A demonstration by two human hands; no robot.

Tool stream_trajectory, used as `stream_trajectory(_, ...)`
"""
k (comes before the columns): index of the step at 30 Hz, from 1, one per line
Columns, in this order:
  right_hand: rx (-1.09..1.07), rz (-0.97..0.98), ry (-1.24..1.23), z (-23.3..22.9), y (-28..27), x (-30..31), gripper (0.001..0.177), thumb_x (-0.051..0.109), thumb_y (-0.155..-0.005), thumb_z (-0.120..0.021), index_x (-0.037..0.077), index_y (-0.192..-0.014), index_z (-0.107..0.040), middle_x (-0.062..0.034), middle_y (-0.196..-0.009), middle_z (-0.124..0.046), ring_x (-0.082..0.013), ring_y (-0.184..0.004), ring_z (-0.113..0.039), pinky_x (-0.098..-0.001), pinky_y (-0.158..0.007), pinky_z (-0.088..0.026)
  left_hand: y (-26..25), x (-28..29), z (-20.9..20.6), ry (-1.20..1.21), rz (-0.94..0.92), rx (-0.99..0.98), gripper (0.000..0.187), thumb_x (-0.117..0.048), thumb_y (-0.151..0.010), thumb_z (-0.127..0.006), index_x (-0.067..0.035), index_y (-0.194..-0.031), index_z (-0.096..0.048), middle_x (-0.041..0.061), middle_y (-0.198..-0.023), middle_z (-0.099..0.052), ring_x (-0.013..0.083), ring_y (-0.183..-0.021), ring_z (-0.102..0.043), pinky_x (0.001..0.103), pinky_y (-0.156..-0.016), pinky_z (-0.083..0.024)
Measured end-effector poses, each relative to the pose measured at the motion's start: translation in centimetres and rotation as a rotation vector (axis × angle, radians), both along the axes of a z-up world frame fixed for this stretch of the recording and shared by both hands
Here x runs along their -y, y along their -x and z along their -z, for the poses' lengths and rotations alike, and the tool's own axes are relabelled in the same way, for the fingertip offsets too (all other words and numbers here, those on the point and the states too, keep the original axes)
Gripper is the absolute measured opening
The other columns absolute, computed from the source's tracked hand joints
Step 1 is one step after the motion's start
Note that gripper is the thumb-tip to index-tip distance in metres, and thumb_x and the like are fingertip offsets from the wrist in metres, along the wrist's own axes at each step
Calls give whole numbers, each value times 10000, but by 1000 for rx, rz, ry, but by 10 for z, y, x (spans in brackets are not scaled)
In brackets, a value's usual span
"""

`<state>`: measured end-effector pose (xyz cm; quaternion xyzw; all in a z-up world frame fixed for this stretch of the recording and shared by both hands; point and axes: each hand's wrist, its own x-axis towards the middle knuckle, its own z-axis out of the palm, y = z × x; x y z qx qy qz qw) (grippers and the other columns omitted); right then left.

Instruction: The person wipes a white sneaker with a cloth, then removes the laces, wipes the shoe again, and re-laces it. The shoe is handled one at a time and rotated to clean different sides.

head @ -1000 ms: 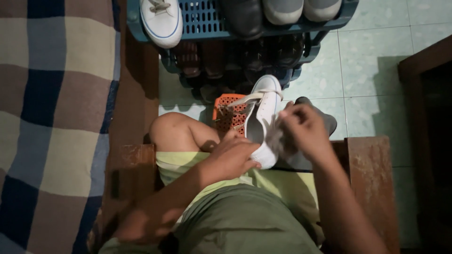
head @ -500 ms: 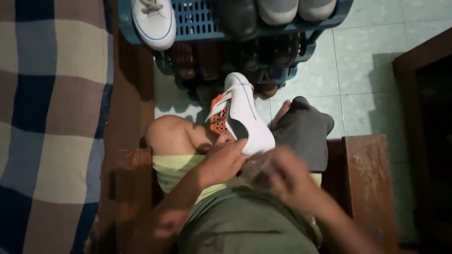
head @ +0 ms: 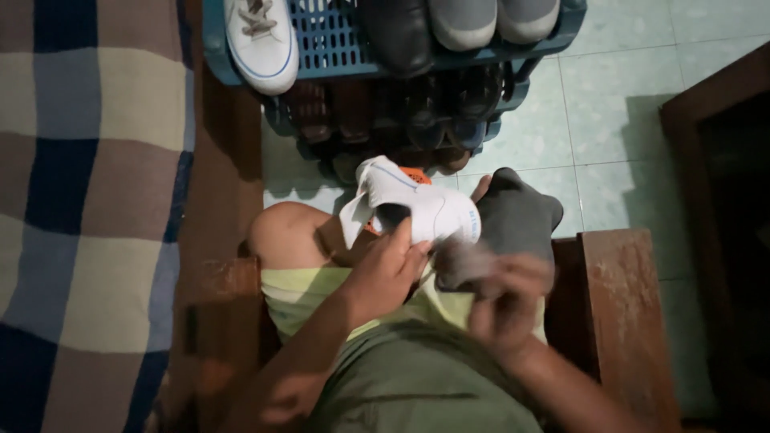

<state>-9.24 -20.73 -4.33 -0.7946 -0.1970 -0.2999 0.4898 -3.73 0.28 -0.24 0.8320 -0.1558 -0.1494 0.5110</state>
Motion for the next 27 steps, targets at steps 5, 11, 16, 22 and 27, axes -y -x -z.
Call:
stream_trajectory(5, 150, 137, 134, 8, -41, -7, 139, 124, -793, -678, 128, -931, -688, -47, -891, -605, -274, -759, -573, -418, -747, -477, 3, 21, -1, -64, -110, 138, 358, -330, -1055, -509, -31, -1233, -593, 230, -829, -729, 400, -874, -740, 499, -788, -556)
stream_trajectory(11, -45, -116, 92, 69, -1, -24, 401, 71, -651, -608, 100, -1043, -686, -134, -1069, -632, -352, -942, -641, -463, -844, -524, -9, 16, -65, 89, -279, 96, 320, -282, -1063, -482, -25, -1218, -595, 215, -884, -760, 346, -836, -748, 505, -800, -580)
stream_trajectory(16, 211, 352, 81, -31, -34, -7, 204, 7, -858, -564, 68, -1052, -577, -118, -1086, -555, -334, -972, -523, -463, -905, -447, -5, 24, -45, -17, -241, 164, 287, -299, -1057, -500, -55, -1149, -620, 144, -813, -768, 336, -813, -763, 469, -720, -586)
stream_trajectory(22, -161, -182, -331, 19, -36, -50, 65, 5, -802, -633, 51, -756, -638, -90, -813, -622, -227, -728, -539, -362, -634, -448, -21, 26, -36, 71, -311, 130, 269, -276, -1063, -491, -64, -1198, -590, 207, -898, -743, 349, -919, -739, 499, -794, -564)
stream_trajectory(27, -213, -33, -74, 3, -38, -19, 234, -89, -798, -520, 28, -956, -646, -199, -1012, -668, -420, -957, -622, -490, -842, -487, -21, 16, -31, 76, -257, 141, 310, -249, -1059, -521, -53, -1281, -610, 158, -930, -772, 332, -951, -753, 477, -821, -591)
